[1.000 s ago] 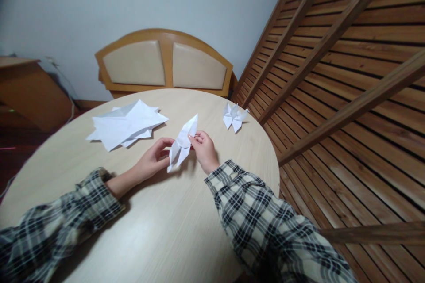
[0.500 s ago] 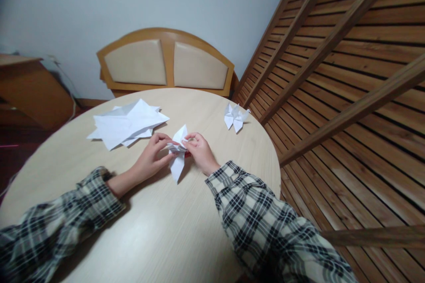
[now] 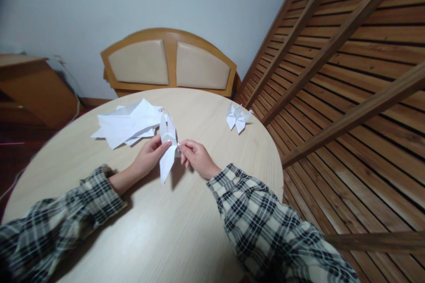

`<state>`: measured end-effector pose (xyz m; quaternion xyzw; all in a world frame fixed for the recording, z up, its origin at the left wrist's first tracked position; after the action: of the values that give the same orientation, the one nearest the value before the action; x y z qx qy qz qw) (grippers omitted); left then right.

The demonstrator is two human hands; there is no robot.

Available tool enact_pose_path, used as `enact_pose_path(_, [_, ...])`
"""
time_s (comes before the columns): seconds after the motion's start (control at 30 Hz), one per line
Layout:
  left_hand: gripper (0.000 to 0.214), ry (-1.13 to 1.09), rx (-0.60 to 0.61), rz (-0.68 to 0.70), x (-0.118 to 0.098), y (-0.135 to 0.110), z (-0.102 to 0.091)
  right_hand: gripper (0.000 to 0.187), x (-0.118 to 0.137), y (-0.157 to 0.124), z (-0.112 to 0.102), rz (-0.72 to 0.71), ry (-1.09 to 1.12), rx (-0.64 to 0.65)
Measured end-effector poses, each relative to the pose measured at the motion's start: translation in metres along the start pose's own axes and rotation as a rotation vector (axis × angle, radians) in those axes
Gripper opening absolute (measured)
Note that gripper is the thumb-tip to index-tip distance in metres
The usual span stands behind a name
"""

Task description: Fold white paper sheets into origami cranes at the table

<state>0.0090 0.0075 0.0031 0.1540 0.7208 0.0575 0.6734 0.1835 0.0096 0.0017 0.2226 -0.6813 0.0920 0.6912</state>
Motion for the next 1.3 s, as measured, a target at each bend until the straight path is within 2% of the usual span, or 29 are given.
enact_pose_path(0.2, [0.022,-0.113,0.064,-0.132,-0.004,-0.001,0.001,0.037,0.000,-0.001,0.003,0.020,0.018,0.037])
enact_pose_path(0.47, [0.033,-0.137,0.110,-0.184,0.002,-0.002,0.001,0.028,-0.001,-0.001,0.002,0.035,0.028,0.029])
enact_pose_path(0.53, [0.040,-0.122,0.088,-0.148,0.004,-0.001,0.001,0.025,-0.001,-0.002,0.002,0.036,0.023,0.016])
enact_pose_path(0.6, [0.036,-0.056,0.003,-0.040,0.004,0.000,0.000,0.021,0.000,-0.002,0.002,0.022,0.006,0.007])
enact_pose_path(0.67, [0.025,0.043,-0.051,0.057,0.002,0.000,0.000,0.020,0.000,-0.002,0.002,-0.024,-0.037,-0.005])
enact_pose_path(0.73, [0.018,0.122,-0.011,0.073,0.000,-0.001,0.000,0.018,0.000,-0.001,0.002,-0.104,-0.116,-0.032])
enact_pose_path(0.9, [0.024,0.133,0.119,0.028,-0.004,-0.004,0.002,0.016,0.008,-0.001,0.001,-0.309,-0.366,-0.105])
enact_pose_path(1.03, [0.027,0.125,0.103,0.010,-0.004,-0.005,0.002,0.016,0.013,-0.002,-0.001,-0.365,-0.468,-0.091])
enact_pose_path(1.2, [0.023,0.188,0.021,0.058,-0.002,-0.004,0.000,0.010,0.003,-0.001,-0.003,-0.282,-0.369,-0.166])
enact_pose_path(1.3, [0.024,0.224,0.017,0.064,-0.001,-0.004,-0.001,0.028,-0.007,0.002,-0.003,-0.183,-0.241,-0.213])
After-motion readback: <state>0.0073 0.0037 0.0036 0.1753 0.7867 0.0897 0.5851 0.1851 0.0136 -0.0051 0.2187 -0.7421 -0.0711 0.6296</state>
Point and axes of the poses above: each hand's wrist, its own y-axis towards the middle knuckle, its own z-axis out of the palm, x = y × z, the point moved 1 cm from there along y, towards the middle knuckle, and after that the axes turned 3 degrees about -z, right-handed, at the moved point
